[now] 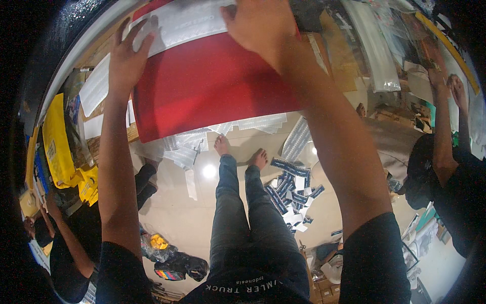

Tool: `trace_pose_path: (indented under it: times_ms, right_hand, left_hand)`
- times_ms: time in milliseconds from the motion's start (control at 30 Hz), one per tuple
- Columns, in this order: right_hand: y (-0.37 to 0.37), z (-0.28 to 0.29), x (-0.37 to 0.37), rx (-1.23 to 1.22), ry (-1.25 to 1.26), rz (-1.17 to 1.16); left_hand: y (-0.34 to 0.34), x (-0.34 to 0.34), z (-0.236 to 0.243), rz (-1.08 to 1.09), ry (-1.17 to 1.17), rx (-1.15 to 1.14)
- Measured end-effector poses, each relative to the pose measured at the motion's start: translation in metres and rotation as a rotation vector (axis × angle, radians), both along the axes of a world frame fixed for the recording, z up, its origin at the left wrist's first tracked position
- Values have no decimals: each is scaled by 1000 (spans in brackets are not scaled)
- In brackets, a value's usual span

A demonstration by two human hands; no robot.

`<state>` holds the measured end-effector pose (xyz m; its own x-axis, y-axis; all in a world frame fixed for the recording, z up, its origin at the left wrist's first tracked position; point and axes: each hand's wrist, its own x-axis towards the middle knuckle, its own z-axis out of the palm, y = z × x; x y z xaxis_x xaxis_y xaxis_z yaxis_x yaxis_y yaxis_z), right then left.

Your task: The person positions vinyl graphics onto a red panel and applies heat using a manual press.

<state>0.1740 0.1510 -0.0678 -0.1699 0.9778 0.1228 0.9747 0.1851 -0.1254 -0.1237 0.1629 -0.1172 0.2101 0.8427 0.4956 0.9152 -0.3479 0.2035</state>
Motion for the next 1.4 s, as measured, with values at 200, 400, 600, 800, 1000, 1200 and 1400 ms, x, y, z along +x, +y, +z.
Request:
trace_pose_path:
  times_ms: [200,400,600,800,1000,1200,1400]
  right_hand:
    - [-2,-33,-14,125,135,55]
    - [12,-40,-12,16,99,57]
    - [11,-35,-18,-2,103,47]
    - [-9,-14,-19,-61,99,67]
    - [17,-27,-18,-131,31,12]
    - [22,-33,-16,-123,-3,-30]
    - [23,-36,-13,-118,26,-31]
  left_hand:
    - [3,30,-7,38,54,-221]
    - [6,24,-18,68,165,-159]
    - [14,13,-29,53,211,-121]
    - [13,15,-28,59,167,-120]
    - [16,11,-33,58,241,-115]
    - [15,15,-28,87,207,-146]
    - [12,20,-21,59,166,-142]
